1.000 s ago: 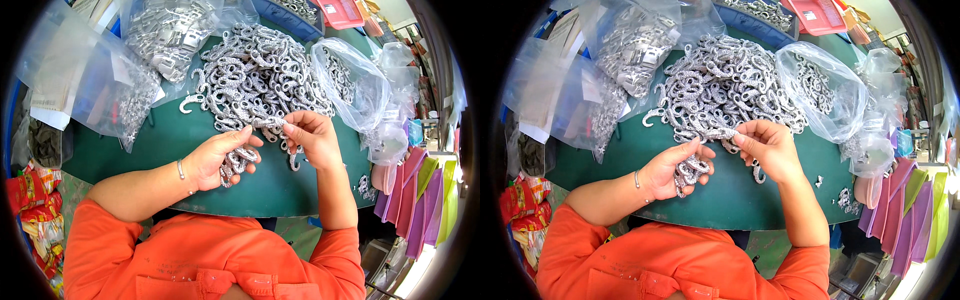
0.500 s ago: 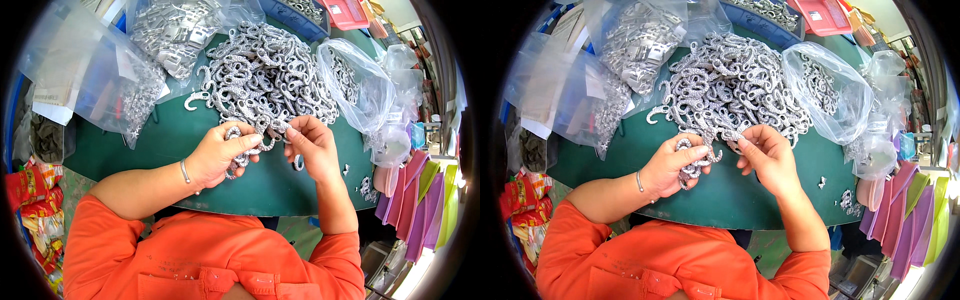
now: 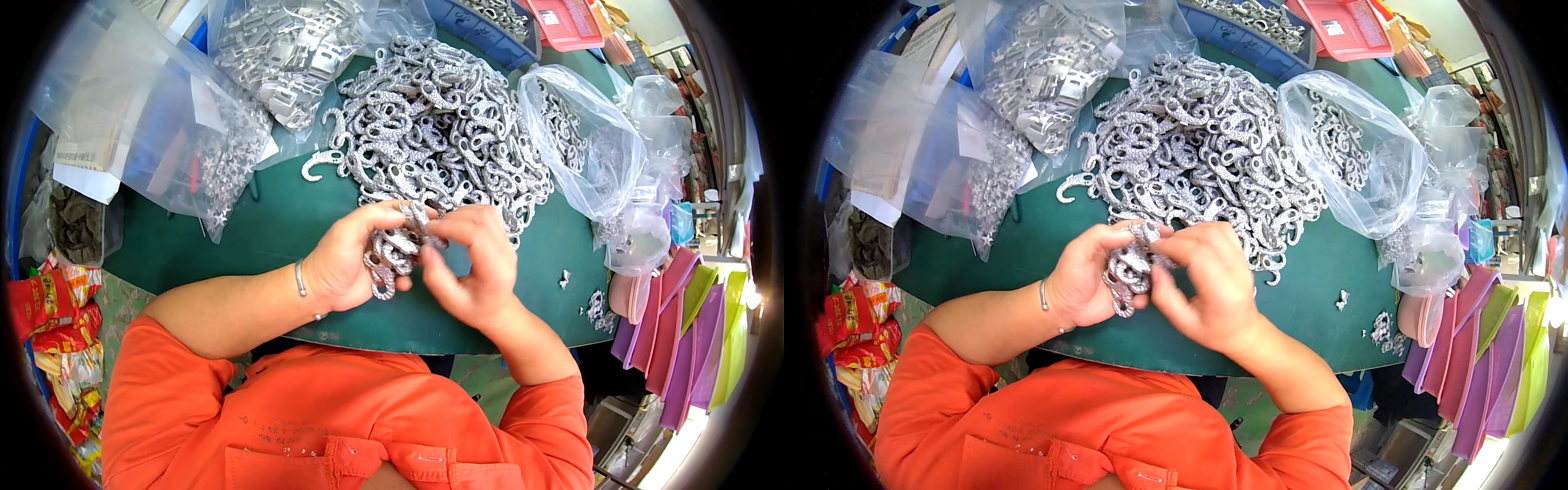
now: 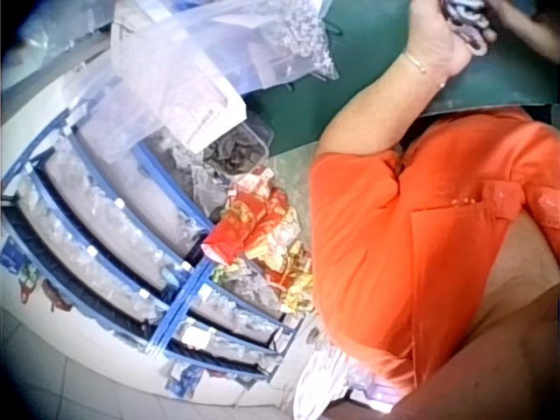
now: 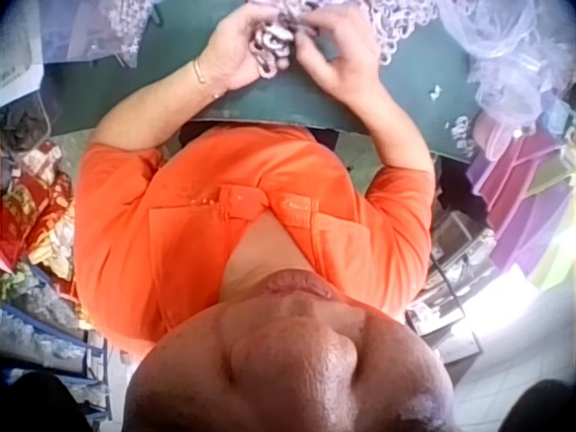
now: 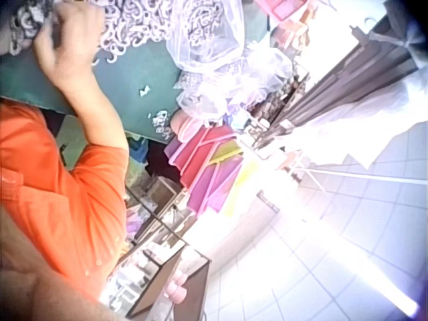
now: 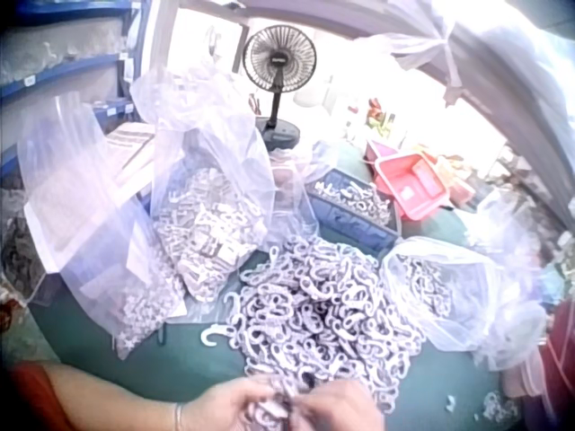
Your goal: The person sits at a green table and sorts a large pile of silver-colored metal hooks. They pick up individual hooks from the pile, inspect them, and place them into a clear plastic bag. The process is repetitive, involving picking, inspecting, and bagging the hooks one by one.
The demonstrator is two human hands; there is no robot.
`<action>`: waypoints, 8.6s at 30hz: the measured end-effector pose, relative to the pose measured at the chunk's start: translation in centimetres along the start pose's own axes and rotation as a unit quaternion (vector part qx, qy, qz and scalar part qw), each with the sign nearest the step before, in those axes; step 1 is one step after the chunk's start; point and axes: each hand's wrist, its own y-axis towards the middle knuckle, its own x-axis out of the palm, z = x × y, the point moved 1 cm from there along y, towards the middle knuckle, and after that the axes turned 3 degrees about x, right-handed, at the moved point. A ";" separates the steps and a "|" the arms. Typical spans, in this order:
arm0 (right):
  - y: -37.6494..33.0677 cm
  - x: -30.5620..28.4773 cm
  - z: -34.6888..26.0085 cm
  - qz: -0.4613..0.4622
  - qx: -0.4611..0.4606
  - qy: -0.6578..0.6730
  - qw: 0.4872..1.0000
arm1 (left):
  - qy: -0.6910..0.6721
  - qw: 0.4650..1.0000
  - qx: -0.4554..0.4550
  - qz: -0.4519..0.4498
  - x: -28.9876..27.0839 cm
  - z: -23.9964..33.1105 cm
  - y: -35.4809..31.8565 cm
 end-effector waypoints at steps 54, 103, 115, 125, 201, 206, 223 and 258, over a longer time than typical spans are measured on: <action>-2.9 -3.9 5.4 -0.035 0.423 0.376 0.824 | 0.058 0.998 -0.001 0.031 -1.4 -0.1 0.7; -1.9 0.0 4.4 -0.067 0.015 -0.229 0.971 | 0.105 0.979 -0.172 0.010 -0.7 -0.6 0.2; -2.2 -1.8 1.0 -0.167 0.110 0.042 0.979 | 0.081 0.974 -0.172 0.125 1.5 -0.4 0.0; -1.6 -2.3 5.6 0.022 0.171 -0.143 0.975 | 0.091 0.980 -0.171 0.032 -0.8 -0.7 0.3; 2.2 -0.9 6.9 -0.003 0.325 0.609 0.724 | -0.005 0.989 -0.138 0.062 -1.5 -0.7 0.3; 3.0 -1.6 6.8 -0.044 0.298 0.297 0.906 | -0.002 0.988 -0.138 0.067 -1.3 -0.6 0.2; 2.1 -2.7 4.5 -0.118 0.442 0.304 0.836 | 0.016 0.988 -0.135 0.078 -0.6 -0.4 0.2; 6.9 4.9 3.9 -0.049 0.045 -0.215 0.974 | -0.002 0.988 -0.136 0.070 -0.7 -0.3 0.1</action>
